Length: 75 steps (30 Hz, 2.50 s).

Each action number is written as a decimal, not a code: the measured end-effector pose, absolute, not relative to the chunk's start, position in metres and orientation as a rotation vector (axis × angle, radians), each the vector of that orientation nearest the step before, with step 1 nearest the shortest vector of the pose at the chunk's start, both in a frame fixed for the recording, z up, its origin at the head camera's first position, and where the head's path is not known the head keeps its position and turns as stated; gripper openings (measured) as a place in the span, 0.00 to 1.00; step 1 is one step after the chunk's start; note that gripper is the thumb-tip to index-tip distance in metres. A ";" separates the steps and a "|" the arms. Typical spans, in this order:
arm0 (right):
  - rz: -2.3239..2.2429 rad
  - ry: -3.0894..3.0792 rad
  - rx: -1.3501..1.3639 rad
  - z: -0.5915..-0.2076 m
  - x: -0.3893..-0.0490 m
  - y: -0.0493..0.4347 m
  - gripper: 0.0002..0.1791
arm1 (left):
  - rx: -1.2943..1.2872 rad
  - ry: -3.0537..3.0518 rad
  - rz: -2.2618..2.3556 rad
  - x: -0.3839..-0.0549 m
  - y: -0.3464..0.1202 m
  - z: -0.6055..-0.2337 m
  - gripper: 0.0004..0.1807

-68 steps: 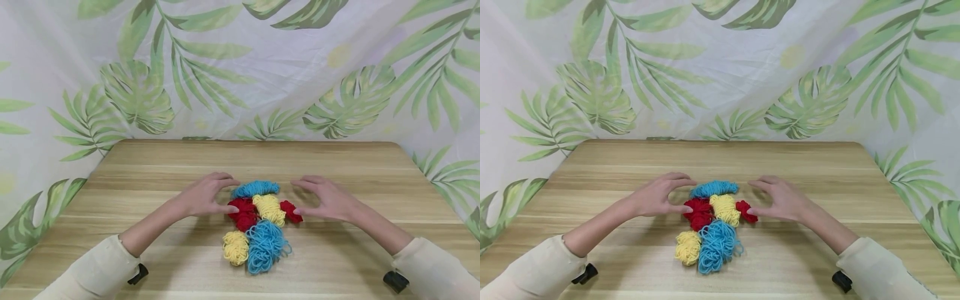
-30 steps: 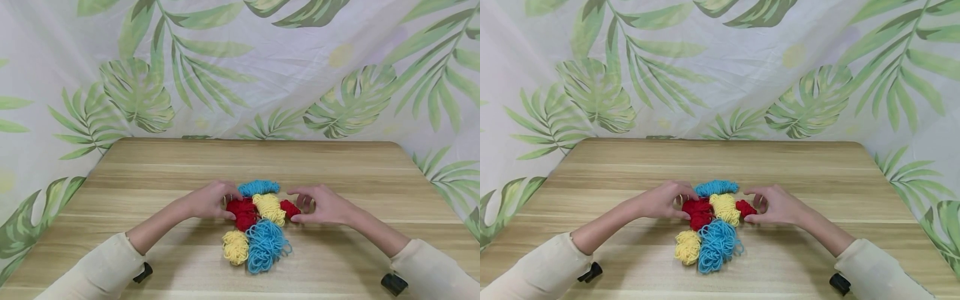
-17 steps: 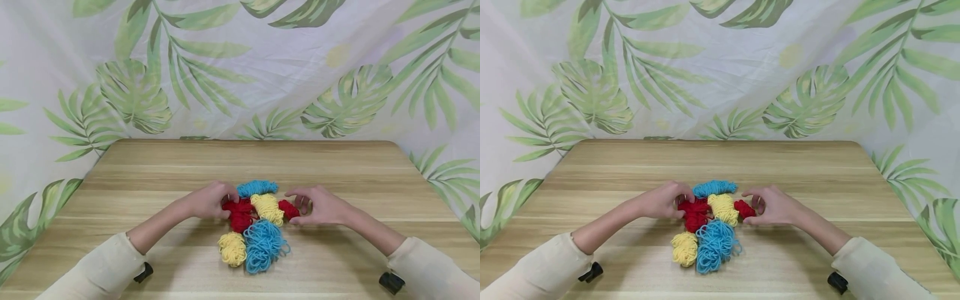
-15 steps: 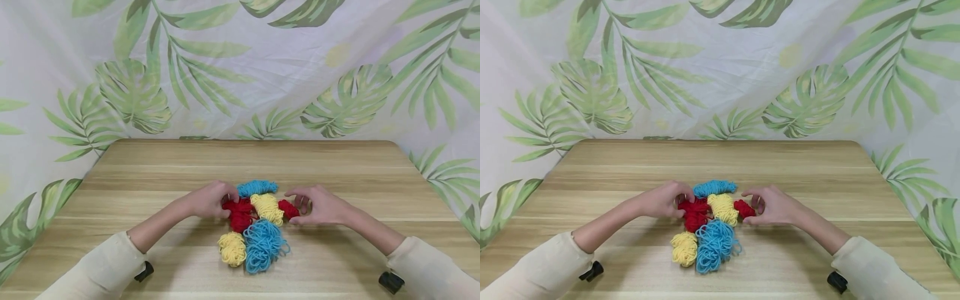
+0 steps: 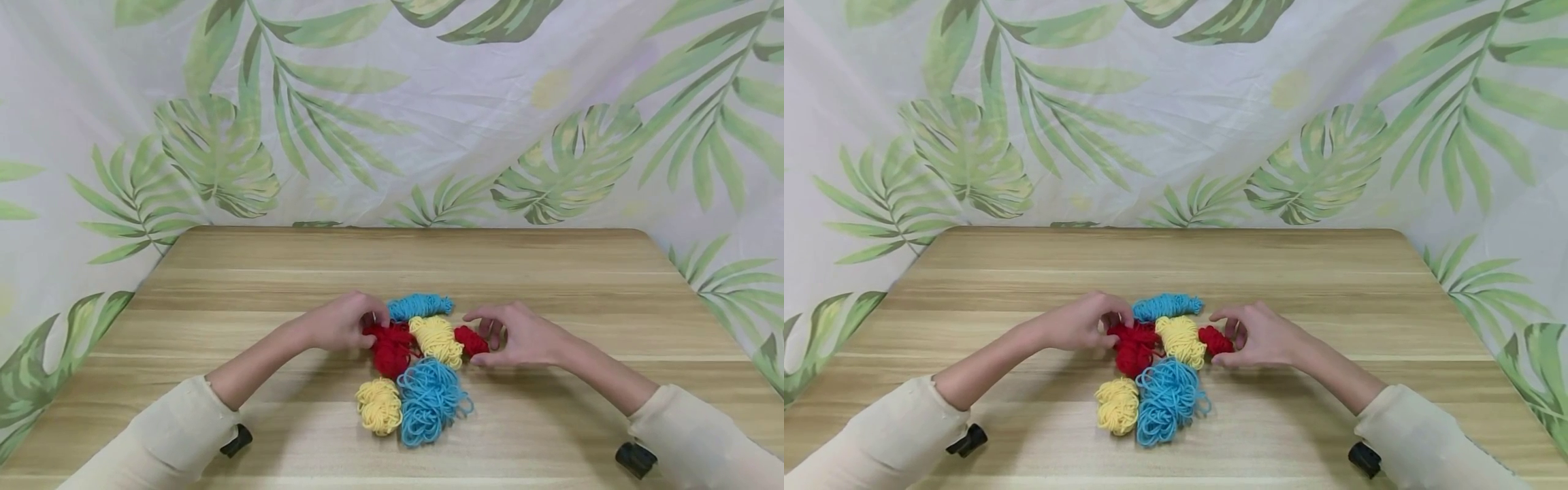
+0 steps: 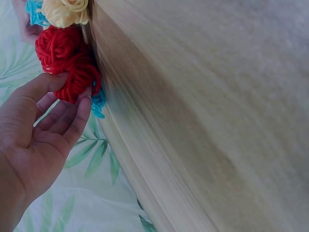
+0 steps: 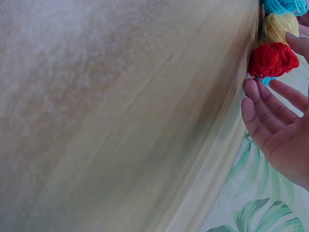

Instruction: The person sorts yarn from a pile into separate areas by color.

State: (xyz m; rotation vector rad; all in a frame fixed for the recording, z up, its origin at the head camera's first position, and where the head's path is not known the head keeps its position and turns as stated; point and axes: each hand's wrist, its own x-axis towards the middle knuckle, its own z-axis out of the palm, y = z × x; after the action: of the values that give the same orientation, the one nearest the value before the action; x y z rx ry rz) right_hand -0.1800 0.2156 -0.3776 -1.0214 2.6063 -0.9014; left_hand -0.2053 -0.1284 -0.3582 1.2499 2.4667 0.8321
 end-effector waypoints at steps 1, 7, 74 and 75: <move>-0.904 2.605 -1.021 -0.378 -0.180 0.215 0.33 | 1.257 2.464 0.841 -0.206 -0.129 -0.359 0.08; -0.910 2.602 -1.028 -0.377 -0.179 0.214 0.32 | 1.235 2.454 0.890 -0.207 -0.134 -0.359 0.08; -0.884 2.628 -1.014 -0.378 -0.181 0.205 0.17 | 0.838 2.671 1.190 -0.230 -0.222 -0.346 0.10; -0.885 2.628 -1.013 -0.378 -0.181 0.205 0.17 | 0.832 2.671 1.190 -0.231 -0.223 -0.347 0.10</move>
State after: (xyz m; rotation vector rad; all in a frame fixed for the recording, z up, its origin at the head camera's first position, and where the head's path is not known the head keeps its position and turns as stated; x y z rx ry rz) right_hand -0.1811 0.2052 -0.3779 -1.0132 2.6279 -0.8849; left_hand -0.2306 -0.2233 -0.3468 0.8321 2.6712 1.1900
